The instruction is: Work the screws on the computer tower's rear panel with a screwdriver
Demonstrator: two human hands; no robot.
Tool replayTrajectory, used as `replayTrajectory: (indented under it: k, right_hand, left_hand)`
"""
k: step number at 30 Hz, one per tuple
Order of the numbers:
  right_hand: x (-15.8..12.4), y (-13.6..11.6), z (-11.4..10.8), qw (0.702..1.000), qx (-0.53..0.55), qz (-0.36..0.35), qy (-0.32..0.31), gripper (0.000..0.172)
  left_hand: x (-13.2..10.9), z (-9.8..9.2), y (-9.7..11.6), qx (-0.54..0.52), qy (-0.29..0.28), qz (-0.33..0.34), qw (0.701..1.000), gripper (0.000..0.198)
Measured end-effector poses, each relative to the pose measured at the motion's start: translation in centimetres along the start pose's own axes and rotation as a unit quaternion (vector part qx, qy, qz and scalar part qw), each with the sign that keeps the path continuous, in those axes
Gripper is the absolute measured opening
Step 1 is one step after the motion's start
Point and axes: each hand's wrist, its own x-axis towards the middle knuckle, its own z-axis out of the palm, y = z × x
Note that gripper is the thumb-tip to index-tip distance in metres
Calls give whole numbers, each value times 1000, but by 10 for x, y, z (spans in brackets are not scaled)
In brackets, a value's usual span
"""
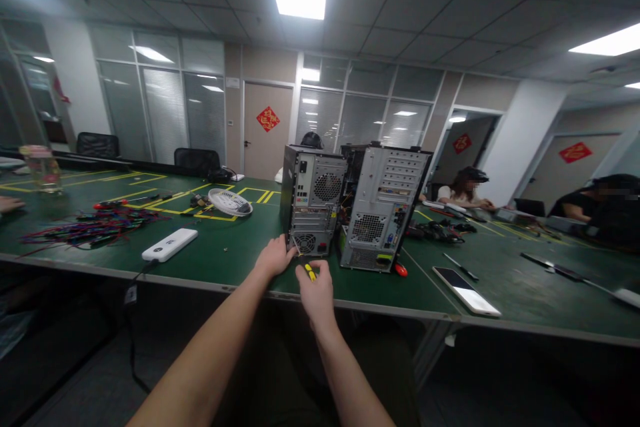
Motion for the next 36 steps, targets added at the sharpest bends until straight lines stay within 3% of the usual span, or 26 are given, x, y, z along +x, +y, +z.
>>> replayTrajectory:
  k: [4, 8, 11, 18, 24, 29, 33, 36]
  right_hand:
    - [-7, -14, -8, 998, -63, 19, -26, 27]
    - [-13, -23, -17, 989, -126, -73, -34, 11]
    - [-13, -23, -21, 973, -188, -131, -6, 11]
    - [-13, -25, -21, 931, -328, -148, -67, 31]
    - [-12, -32, -20, 912, -361, -169, -94, 21]
    - [-10, -34, -19, 938, -300, -150, -83, 16]
    - [-5, -21, -12, 990, -126, -54, -37, 8]
    - [0, -7, -5, 1000, 13, 12, -5, 18]
  left_hand:
    - [0, 2, -2, 6, 6, 6, 1000, 49]
    - [0, 2, -2, 9, 8, 6, 1000, 50]
    - [-1, 0, 0, 5, 5, 6, 1000, 49]
    - [-2, -2, 1, 5, 6, 8, 1000, 48]
    - [-3, -4, 2, -5, 6, 3, 1000, 47]
    - [-3, -5, 2, -9, 3, 2, 1000, 46]
    - [-2, -2, 2, 1, 4, 4, 1000, 46]
    - [-1, 0, 1, 9, 8, 7, 1000, 49]
